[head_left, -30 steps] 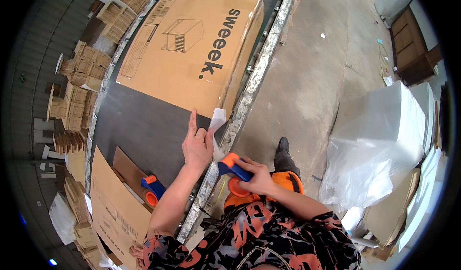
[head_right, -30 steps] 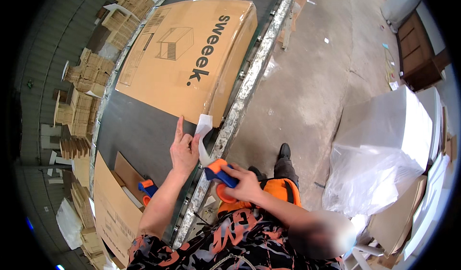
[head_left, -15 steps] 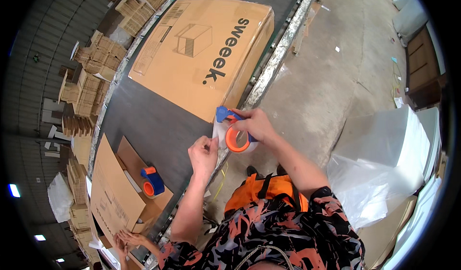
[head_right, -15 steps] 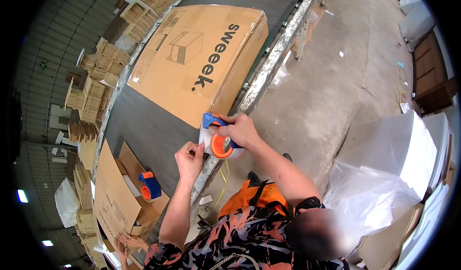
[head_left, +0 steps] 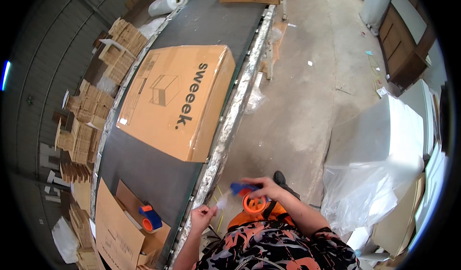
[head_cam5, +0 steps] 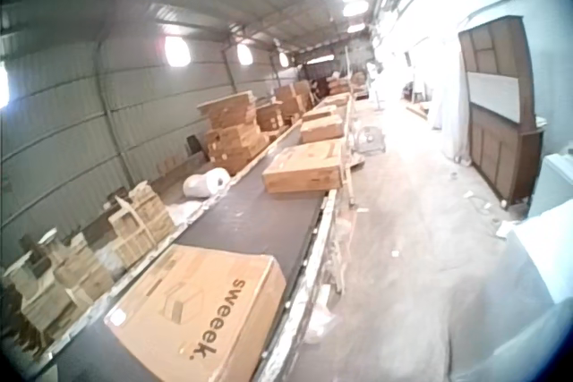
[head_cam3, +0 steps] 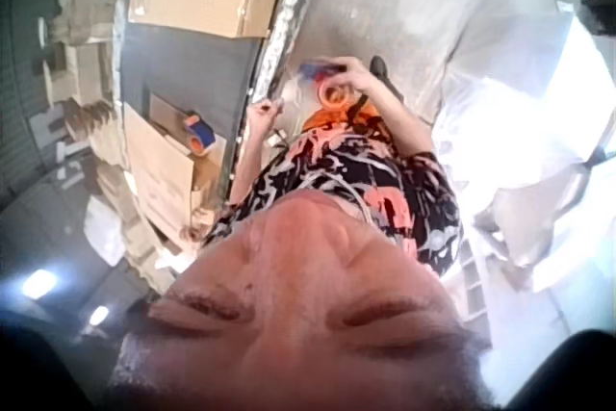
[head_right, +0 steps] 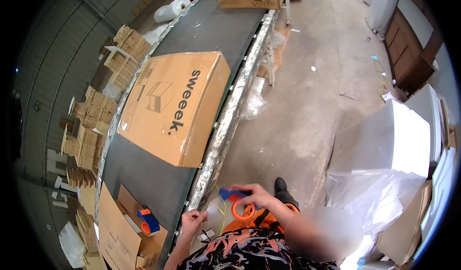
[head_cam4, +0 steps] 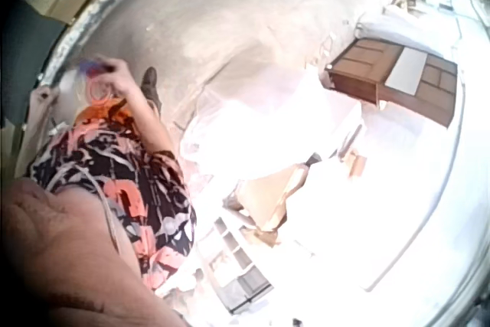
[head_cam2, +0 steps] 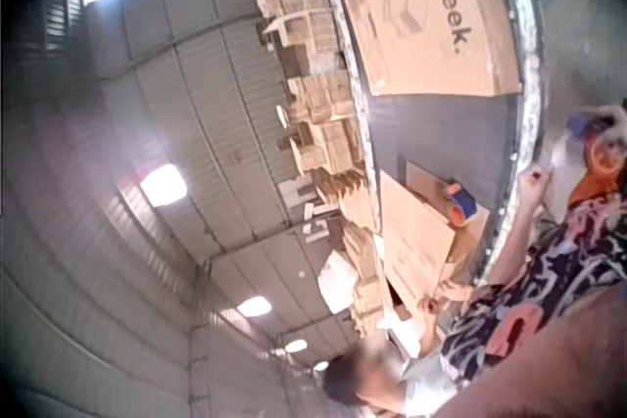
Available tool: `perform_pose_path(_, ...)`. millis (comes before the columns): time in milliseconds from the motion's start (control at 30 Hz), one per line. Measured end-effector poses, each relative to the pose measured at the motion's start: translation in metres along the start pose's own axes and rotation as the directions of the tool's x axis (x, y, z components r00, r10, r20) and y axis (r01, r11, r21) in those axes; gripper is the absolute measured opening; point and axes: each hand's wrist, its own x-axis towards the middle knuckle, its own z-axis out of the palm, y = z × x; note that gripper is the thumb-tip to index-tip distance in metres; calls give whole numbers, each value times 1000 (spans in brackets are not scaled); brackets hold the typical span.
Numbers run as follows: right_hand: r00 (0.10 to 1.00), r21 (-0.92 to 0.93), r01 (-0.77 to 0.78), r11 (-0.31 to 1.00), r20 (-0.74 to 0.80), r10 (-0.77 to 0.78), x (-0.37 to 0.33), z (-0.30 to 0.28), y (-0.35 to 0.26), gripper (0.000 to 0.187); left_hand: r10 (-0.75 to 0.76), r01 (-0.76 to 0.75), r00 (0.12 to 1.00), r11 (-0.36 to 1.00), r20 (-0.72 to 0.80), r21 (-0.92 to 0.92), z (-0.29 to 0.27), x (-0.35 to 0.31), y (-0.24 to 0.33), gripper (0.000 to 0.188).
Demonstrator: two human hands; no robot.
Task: The person packages furniture by applying tape to a cardboard box on a conveyor belt, inserting foam padding and furniture components, and then sealing the box with a tape dispenser.
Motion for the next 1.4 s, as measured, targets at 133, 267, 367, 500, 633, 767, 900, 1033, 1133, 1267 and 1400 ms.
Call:
perform_pose_path(133,910,699,335,632,-413,-26,-45,-41,-27,44,-373,232,891,864,-258,-447,52,49,24,42)
perform_pose_path(267,834,559,510,653,-509,-215,-64,-81,-54,50,-306,416,900,818,311,-398,123,74,65,46)
perform_pose_path(367,780,122,488,864,-504,-369,-76,-98,-84,70,177,357,794,639,582,-682,193,96,111,49)
perform_pose_path(500,826,-87,349,933,-441,-350,-104,-140,-115,79,87,472,714,673,695,-570,242,125,162,53)
perform_pose_path(633,940,-245,225,943,-199,-277,-118,-199,-168,70,135,563,586,641,799,-521,253,174,177,53)
perform_pose_path(767,905,-517,155,842,-266,-331,-89,-267,-199,80,159,556,591,630,791,-542,293,229,222,48)
perform_pose_path(900,150,-669,368,646,-643,-751,-52,-312,-215,67,246,496,656,571,713,-654,353,314,266,41)
perform_pose_path(1033,388,-663,-93,742,-711,-587,-42,-351,-264,84,286,481,620,597,731,-642,412,381,337,39)
perform_pose_path(1133,282,-670,-88,737,-727,-627,-22,-382,-309,93,240,302,529,843,814,-444,456,425,377,39)
perform_pose_path(1267,208,-577,41,815,-793,-572,2,-439,-347,97,103,477,534,783,839,-399,512,495,392,41)
perform_pose_path(1400,235,-529,290,797,-769,-595,6,-533,-363,93,87,500,496,785,864,-366,575,538,448,44)
